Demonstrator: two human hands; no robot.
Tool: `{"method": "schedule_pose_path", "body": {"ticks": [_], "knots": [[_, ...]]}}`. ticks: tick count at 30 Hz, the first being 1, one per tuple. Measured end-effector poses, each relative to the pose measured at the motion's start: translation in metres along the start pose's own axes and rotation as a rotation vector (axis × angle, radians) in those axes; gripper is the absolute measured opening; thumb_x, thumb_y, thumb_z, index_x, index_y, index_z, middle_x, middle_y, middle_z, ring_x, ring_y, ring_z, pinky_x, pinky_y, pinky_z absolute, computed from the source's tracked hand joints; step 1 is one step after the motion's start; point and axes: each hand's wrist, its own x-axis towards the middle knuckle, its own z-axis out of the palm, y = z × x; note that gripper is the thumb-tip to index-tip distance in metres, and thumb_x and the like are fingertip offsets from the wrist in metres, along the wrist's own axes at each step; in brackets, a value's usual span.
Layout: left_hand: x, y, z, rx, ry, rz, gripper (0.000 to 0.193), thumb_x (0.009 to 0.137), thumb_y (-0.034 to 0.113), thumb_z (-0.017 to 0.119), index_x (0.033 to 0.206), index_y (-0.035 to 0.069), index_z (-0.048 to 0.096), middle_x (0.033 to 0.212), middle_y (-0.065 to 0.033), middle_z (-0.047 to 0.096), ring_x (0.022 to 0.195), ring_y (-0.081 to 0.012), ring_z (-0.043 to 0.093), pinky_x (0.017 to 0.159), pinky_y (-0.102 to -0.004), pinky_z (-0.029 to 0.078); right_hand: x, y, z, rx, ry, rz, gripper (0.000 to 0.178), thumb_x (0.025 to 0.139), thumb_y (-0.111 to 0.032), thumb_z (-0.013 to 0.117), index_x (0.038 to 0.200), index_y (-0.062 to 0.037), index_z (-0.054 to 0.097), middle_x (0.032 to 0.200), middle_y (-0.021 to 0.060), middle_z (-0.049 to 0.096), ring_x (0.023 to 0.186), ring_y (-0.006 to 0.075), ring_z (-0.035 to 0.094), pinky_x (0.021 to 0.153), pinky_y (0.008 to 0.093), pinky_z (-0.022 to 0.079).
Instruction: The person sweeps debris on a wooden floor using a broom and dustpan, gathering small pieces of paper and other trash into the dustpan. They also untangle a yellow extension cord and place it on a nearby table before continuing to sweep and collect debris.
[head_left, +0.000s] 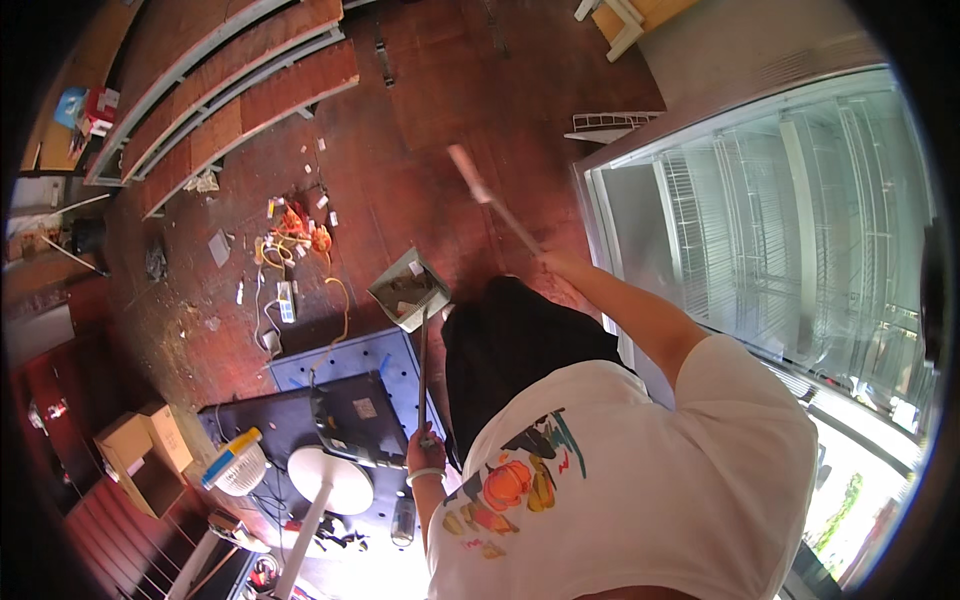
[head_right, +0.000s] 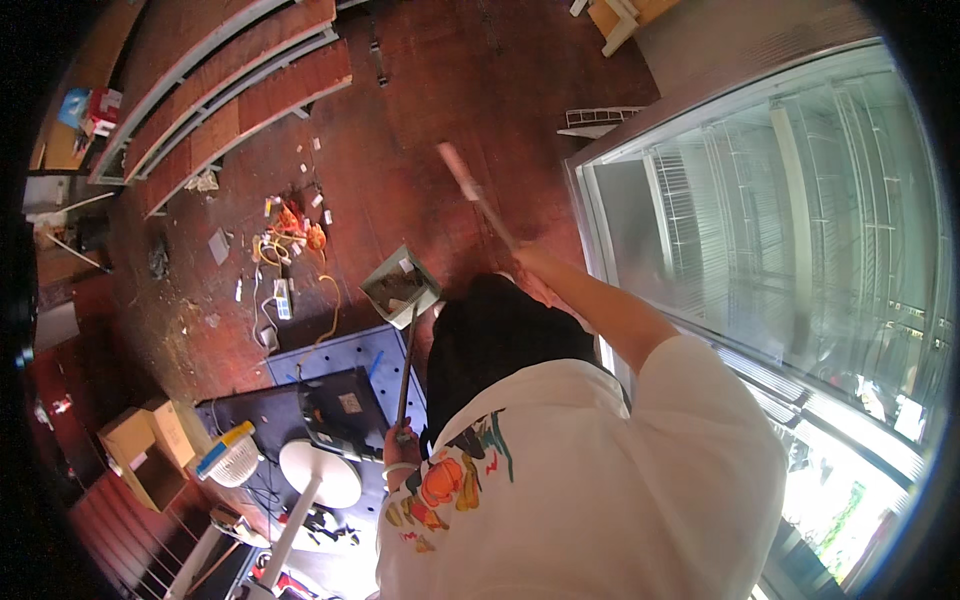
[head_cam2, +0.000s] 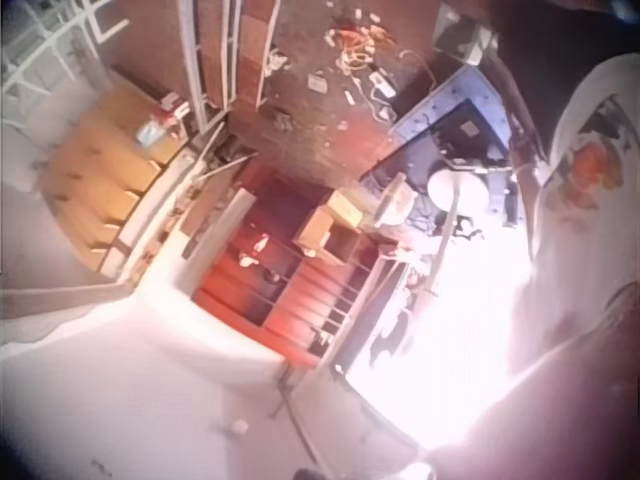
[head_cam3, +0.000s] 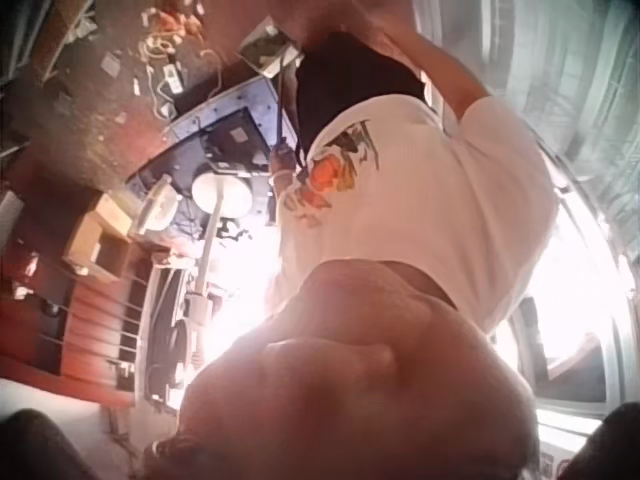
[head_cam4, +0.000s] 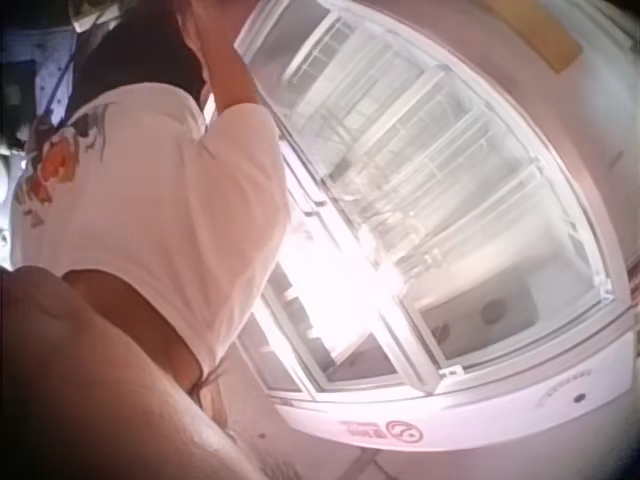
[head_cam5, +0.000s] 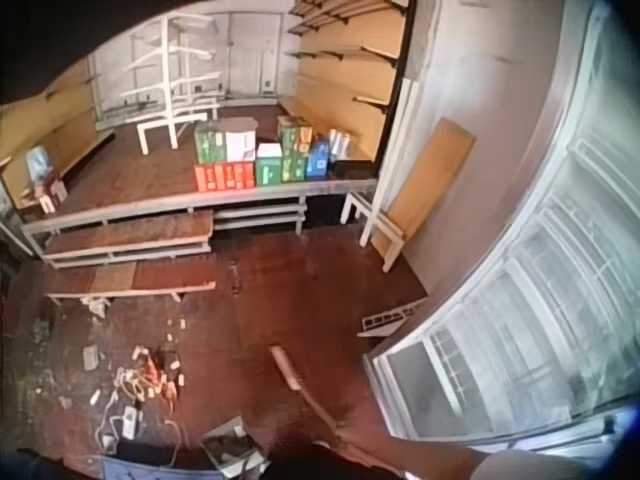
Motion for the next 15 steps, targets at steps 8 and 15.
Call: {"method": "schedule_pose_path", "body": {"ticks": [8, 15], "knots": [[0.037, 0.035, 0.035, -0.102, -0.043, -0.16, 0.026, 0.083, 0.026, 0.048, 0.094, 0.005, 0.057, 0.061, 0.0023, 0.054, 0.052, -0.0112, 0.053, 0.049, -0.0247, 0.046, 0.105, 0.009, -0.127, -0.081, 0.211, 0.596, 0.015, 0.076, -0.012, 0.049, 0.074, -0.0005, 0.058, 0.059, 0.0146, 0.055, 0.047, 0.0264, 0.053, 0.042, 0.0406, 0.043], [0.021, 0.041, 0.082, -0.169, 0.075, -0.117, 0.023, 0.082, 0.024, 0.051, 0.091, 0.004, 0.058, 0.062, 0.0004, 0.054, 0.053, -0.0122, 0.053, 0.046, -0.0248, 0.045, 0.124, -0.123, 0.058, 0.368, -0.153, 0.425, 0.009, 0.077, -0.005, 0.043, 0.072, -0.0012, 0.049, 0.048, 0.0119, 0.046, 0.043, 0.0244, 0.047, 0.039, 0.036, 0.038]]}}
